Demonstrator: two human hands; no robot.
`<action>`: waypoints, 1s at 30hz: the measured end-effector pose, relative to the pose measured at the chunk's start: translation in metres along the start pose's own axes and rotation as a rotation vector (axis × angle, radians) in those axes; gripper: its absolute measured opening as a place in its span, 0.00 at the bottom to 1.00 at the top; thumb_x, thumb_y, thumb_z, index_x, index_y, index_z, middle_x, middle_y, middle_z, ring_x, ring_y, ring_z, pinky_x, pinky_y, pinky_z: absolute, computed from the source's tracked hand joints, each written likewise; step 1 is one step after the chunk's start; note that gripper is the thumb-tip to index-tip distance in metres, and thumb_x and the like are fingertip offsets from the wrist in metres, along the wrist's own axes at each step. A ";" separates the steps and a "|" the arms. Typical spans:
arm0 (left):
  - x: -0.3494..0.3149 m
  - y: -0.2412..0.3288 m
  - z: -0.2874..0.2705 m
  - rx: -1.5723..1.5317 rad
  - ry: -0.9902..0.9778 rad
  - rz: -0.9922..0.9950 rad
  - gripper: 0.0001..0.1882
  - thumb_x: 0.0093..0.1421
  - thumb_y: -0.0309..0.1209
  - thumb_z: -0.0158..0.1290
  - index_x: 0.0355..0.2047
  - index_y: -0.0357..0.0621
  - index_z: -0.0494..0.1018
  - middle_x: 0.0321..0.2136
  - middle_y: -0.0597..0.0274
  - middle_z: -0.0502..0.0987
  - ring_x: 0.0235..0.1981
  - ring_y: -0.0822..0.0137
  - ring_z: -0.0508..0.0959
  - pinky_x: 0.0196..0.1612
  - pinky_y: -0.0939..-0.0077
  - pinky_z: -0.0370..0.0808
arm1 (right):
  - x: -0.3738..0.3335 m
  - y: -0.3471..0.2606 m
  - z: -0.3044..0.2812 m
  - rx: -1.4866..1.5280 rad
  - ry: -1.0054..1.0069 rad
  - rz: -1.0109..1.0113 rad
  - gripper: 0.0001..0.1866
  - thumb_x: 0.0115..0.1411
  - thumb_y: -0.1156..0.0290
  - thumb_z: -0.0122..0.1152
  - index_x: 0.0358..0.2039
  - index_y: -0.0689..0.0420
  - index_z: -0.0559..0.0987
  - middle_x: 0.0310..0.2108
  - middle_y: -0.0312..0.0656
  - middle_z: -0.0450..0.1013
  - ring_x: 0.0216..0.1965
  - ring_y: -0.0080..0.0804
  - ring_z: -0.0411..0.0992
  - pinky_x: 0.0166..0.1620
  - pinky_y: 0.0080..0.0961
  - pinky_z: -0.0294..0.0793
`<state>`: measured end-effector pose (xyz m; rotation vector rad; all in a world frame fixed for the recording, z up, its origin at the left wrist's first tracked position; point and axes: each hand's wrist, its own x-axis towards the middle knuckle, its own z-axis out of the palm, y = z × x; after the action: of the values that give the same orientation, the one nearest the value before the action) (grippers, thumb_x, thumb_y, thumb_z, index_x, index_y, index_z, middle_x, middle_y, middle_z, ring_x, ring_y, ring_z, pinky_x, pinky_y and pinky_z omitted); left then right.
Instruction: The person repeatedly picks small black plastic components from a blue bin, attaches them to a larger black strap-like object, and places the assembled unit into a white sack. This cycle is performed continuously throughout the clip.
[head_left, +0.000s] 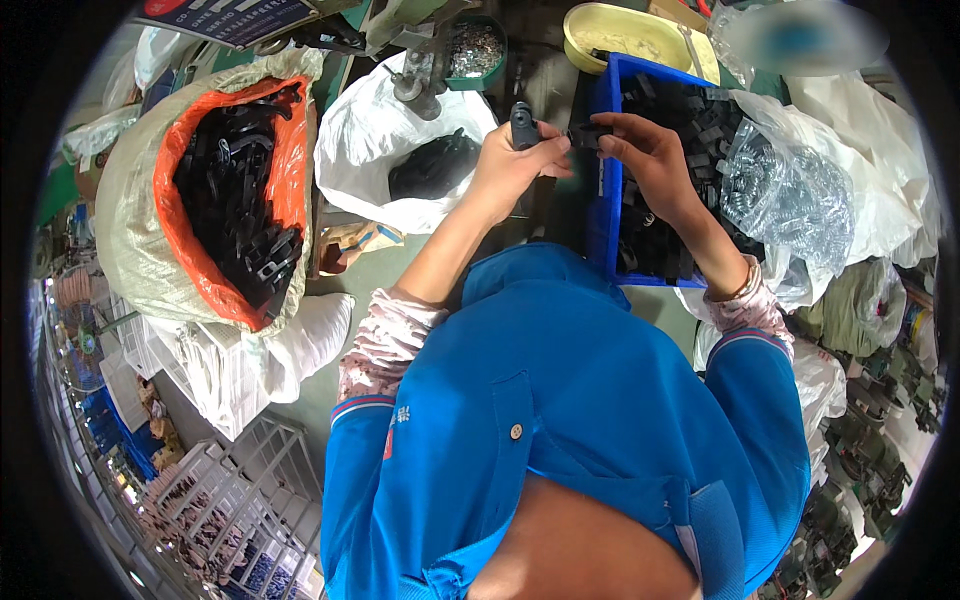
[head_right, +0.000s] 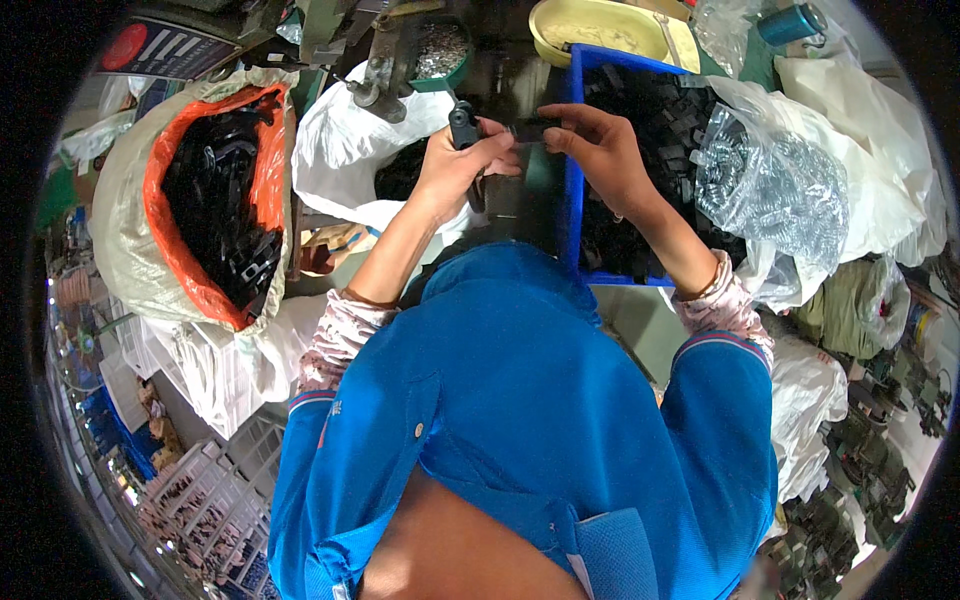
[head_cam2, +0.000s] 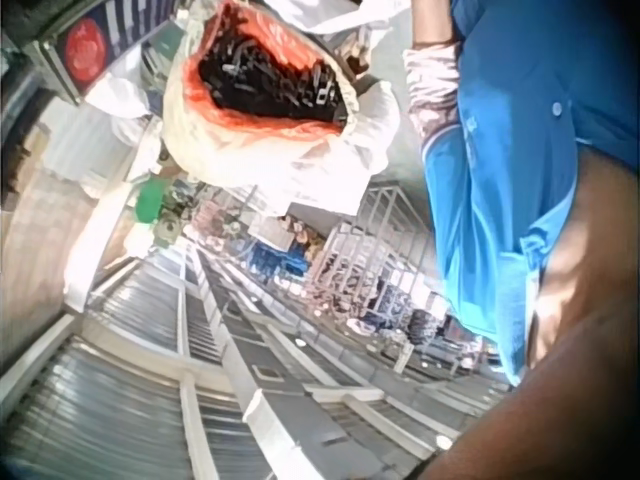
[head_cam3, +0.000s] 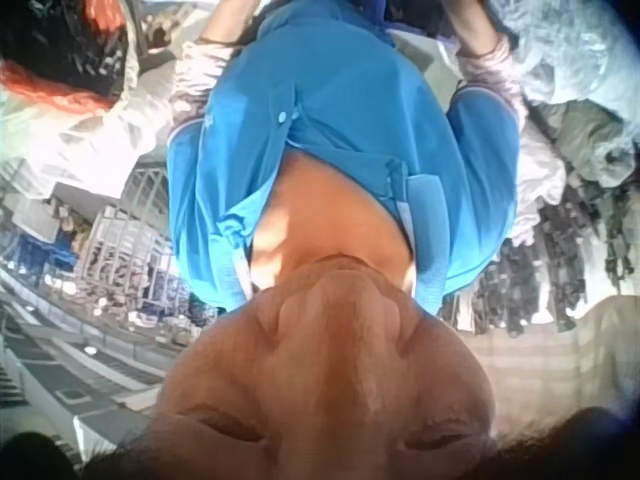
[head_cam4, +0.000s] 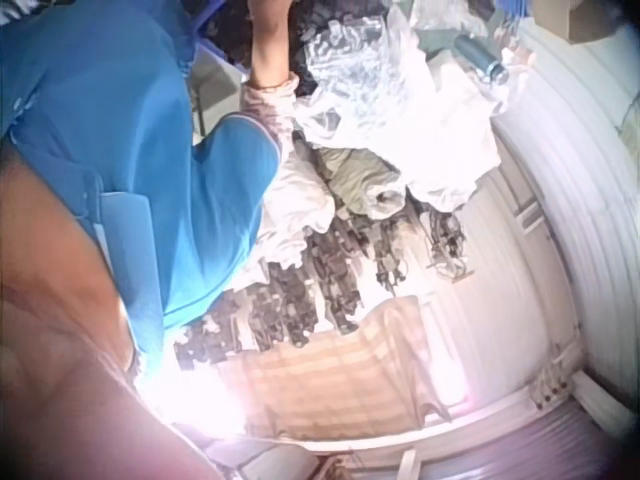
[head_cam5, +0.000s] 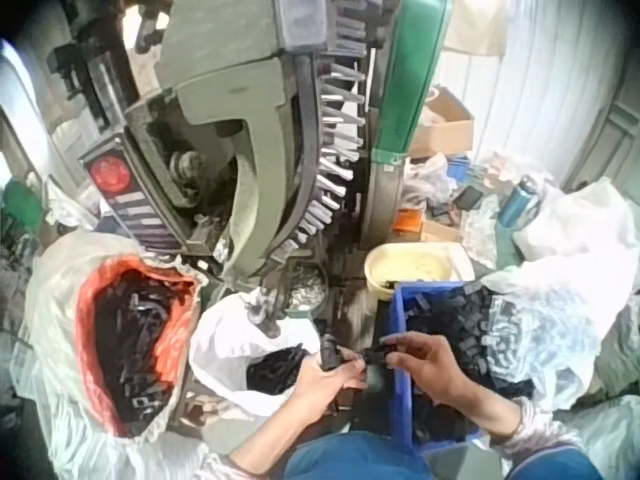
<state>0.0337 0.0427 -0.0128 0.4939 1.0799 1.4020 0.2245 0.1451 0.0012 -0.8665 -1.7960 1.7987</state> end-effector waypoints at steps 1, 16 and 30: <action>0.000 0.001 -0.002 -0.051 -0.031 -0.041 0.09 0.60 0.23 0.58 0.40 0.36 0.71 0.24 0.60 0.76 0.23 0.71 0.75 0.27 0.76 0.74 | 0.003 0.001 -0.001 0.028 -0.014 0.030 0.19 0.65 0.71 0.58 0.54 0.64 0.74 0.42 0.38 0.77 0.40 0.21 0.74 0.47 0.21 0.74; -0.019 0.011 -0.024 -0.365 -0.174 -0.223 0.21 0.65 0.25 0.50 0.58 0.37 0.66 0.47 0.52 0.77 0.42 0.65 0.80 0.29 0.75 0.79 | 0.029 -0.018 -0.019 0.345 -0.063 0.064 0.14 0.66 0.70 0.57 0.50 0.62 0.75 0.41 0.36 0.75 0.41 0.21 0.74 0.47 0.20 0.74; -0.029 0.011 -0.013 0.019 -0.267 -0.133 0.25 0.63 0.28 0.53 0.60 0.41 0.64 0.53 0.52 0.74 0.46 0.57 0.80 0.32 0.69 0.83 | 0.035 -0.017 -0.007 0.100 -0.083 -0.020 0.17 0.62 0.70 0.63 0.48 0.67 0.77 0.42 0.43 0.76 0.41 0.29 0.77 0.46 0.25 0.79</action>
<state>0.0221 0.0132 -0.0013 0.5945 0.8933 1.1733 0.2029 0.1759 0.0143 -0.7432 -1.7414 1.9192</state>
